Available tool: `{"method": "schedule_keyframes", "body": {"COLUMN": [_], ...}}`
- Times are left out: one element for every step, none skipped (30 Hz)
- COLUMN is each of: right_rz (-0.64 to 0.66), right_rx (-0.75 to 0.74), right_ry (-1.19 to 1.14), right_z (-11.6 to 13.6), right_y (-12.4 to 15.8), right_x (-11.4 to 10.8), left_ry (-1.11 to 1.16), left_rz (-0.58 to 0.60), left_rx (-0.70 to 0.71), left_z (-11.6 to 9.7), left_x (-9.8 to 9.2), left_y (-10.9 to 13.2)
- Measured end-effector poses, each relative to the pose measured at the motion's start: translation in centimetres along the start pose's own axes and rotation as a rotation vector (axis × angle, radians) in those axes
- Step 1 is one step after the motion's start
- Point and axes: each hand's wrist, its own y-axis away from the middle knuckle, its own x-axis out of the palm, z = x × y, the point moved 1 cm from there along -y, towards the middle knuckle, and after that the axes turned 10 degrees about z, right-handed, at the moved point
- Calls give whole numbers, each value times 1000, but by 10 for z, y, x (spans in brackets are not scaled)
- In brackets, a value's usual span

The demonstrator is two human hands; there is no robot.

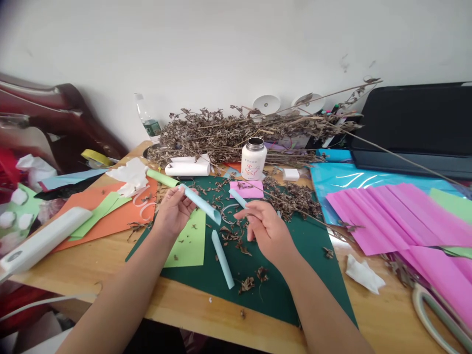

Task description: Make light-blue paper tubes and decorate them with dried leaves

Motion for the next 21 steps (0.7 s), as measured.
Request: {"method": "schedule_keyframes", "body": {"right_rz": [-5,-4,2,8,14,17,13,3,-7,-13,-13,-8,0,8,10,6,-5,-17,-23,-26,-26], "right_rx": [-12,-16,-17,-19,-37,-76,-136,-207,-274,-325,-352,-356,-343,-323,-301,-278,-257,-240,-233,-235,-245], "right_ry": [-29,-41,-30,6,59,116,166,201,219,221,213,205,200,200,205,213,223,235,252,273,294], "right_z": [0,1,2,4,8,12,17,21,25,28,30,32,32,33,33,33,34,34,35,35,36], "right_y": [1,2,3,4,5,6,6,6,6,6,6,6,6,6,6,6,6,6,6,6,6], "right_x": [1,2,2,3,4,4,5,6,7,8,10,11,12,13,14,14,14,14,14,14,15], "left_ry": [0,4,8,14,18,20,18,14,9,3,-3,-9,-17,-27,-38,-48,-56,-63,-69,-77,-87], "left_rz": [31,58,81,96,107,116,121,125,126,121,111,100,90,83,80,81,84,88,93,98,104], "left_rx": [-5,-13,-22,-34,-50,-66,-82,-96,-107,-116,-127,-139,-152,-164,-171,-174,-171,-167,-166,-164,-163], "left_z": [1,1,2,4,5,6,8,9,10,10,11,12,13,14,15,17,18,19,20,21,22], "left_x": [0,1,1,1,2,2,2,3,3,4,4,5,5,6,6,7,7,8,8,8,9], "left_y": [0,1,1,1,1,1,0,0,0,0,1,1,1,1,1,1,1,1,1,2,2]}}
